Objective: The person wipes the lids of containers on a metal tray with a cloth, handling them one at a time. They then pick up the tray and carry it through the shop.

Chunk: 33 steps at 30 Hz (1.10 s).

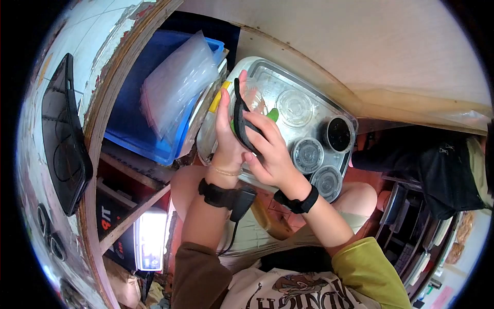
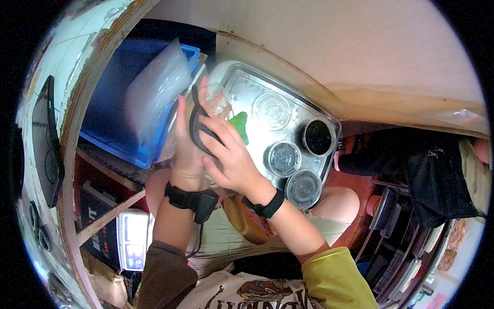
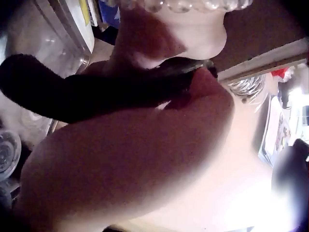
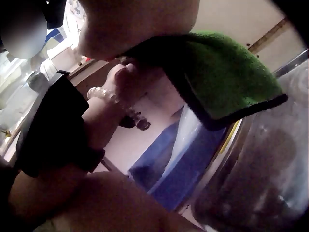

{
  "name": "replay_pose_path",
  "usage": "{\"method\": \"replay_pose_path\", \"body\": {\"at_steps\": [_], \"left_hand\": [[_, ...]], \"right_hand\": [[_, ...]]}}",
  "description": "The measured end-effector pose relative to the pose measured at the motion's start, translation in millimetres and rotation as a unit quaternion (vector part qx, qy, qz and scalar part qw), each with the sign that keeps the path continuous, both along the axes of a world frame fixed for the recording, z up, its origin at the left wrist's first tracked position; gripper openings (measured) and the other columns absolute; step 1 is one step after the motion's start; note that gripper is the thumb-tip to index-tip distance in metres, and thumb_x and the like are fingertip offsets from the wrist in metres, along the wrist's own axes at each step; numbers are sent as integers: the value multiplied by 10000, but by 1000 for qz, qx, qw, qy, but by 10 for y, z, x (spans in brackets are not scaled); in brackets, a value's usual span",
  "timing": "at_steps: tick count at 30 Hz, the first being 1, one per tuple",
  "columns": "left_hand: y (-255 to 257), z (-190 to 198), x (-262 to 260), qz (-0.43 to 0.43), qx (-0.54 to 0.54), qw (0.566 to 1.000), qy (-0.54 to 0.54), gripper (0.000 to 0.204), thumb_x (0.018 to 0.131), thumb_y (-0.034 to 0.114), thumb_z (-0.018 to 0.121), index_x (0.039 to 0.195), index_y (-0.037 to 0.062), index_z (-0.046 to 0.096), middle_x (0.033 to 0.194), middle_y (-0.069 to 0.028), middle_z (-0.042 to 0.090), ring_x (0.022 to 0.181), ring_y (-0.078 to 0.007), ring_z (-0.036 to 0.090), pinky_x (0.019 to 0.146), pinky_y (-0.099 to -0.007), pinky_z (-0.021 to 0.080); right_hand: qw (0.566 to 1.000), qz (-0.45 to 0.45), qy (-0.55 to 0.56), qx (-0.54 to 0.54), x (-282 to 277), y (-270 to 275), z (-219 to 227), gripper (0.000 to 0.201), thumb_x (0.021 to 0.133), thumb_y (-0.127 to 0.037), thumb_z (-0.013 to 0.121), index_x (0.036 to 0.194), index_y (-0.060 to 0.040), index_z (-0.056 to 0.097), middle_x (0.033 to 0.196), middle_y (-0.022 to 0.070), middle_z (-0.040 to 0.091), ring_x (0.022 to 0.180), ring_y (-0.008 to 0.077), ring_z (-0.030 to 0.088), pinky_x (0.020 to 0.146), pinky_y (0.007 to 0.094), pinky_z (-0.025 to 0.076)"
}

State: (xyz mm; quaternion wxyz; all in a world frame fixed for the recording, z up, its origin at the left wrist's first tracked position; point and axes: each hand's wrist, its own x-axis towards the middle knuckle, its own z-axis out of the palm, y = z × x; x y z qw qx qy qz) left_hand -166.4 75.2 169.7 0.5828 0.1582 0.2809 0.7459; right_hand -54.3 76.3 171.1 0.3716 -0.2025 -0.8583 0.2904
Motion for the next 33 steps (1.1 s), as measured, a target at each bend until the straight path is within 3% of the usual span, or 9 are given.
{"method": "replay_pose_path", "body": {"at_steps": [6, 8, 11, 22, 24, 28, 29, 31, 33], "left_hand": [[-28, -20, 38, -62, -12, 989, -134, 657, 974, 547, 242, 1471, 118, 281, 1421, -90, 360, 1244, -242, 393, 1074, -387, 279], [8, -68, 88, -45, 3, 992, -118, 660, 993, 511, 193, 1510, 106, 129, 1531, -106, 211, 1380, -181, 248, 1132, -313, 155], [-13, -63, 105, -19, 55, 993, 99, 656, 995, 506, 168, 1517, 121, 68, 1541, -126, 176, 1414, -231, 166, 1141, -363, 110], [-31, 49, 228, 30, 110, 935, 336, 724, 979, 547, 231, 1512, 95, 39, 1521, -118, 195, 1399, -243, 190, 1134, -365, 131], [-28, 77, 187, -13, 127, 916, 381, 761, 973, 572, 211, 1504, 58, 26, 1549, -130, 133, 1428, -250, 124, 1147, -373, 88], [41, -75, 129, -26, 144, 882, 448, 609, 1011, 449, 229, 1486, 69, 195, 1562, -167, 59, 1442, -297, 59, 1156, -426, 44], [45, -65, 110, -26, 145, 881, 449, 609, 1011, 449, 229, 1486, 69, 195, 1562, -167, 59, 1442, -297, 59, 1156, -426, 44], [53, -32, 75, -56, 152, 977, 137, 529, 1023, 348, 295, 1473, 77, 235, 1547, -141, 140, 1429, -260, 124, 1157, -402, 76], [20, 71, 84, 1, 93, 989, 114, 519, 1020, 316, 293, 1466, 56, 240, 1514, -144, 223, 1401, -260, 200, 1149, -391, 134]], "right_hand": [[997, -54, -46, -9, -37, -8, 28, 503, 854, -307, 518, 1275, -32, 510, 1392, 213, 361, 1276, 440, 314, 1068, 510, 237], [998, -46, -33, -33, -57, 10, -1, 525, 889, -346, 483, 1307, -30, 488, 1407, 222, 328, 1297, 441, 271, 1071, 513, 215], [988, -68, 20, -135, -116, 20, 44, 562, 924, -389, 442, 1351, -24, 448, 1418, 231, 282, 1302, 429, 256, 1088, 477, 184], [952, -87, 98, -278, -193, 35, 212, 582, 975, -343, 392, 1440, -8, 294, 1437, 219, 236, 1347, 357, 216, 1127, 393, 130], [939, -101, 110, -311, -176, 93, 176, 690, 956, -500, 346, 1451, -24, 280, 1470, 130, 251, 1385, 257, 191, 1129, 366, 134], [855, -92, 232, -454, -107, 159, 122, 643, 932, -405, 479, 1411, 4, 354, 1397, 160, 323, 1339, 276, 266, 1114, 353, 170], [855, -92, 233, -454, -69, 169, 114, 643, 932, -405, 479, 1411, 4, 354, 1397, 160, 323, 1339, 276, 266, 1114, 353, 170], [923, -78, 189, -326, -13, 175, 98, 642, 906, -420, 512, 1370, 14, 417, 1386, 170, 345, 1323, 299, 297, 1105, 375, 208], [949, -83, 160, -259, -17, 78, 72, 638, 890, -415, 527, 1350, 18, 439, 1387, 179, 348, 1317, 315, 309, 1097, 390, 228]]}}
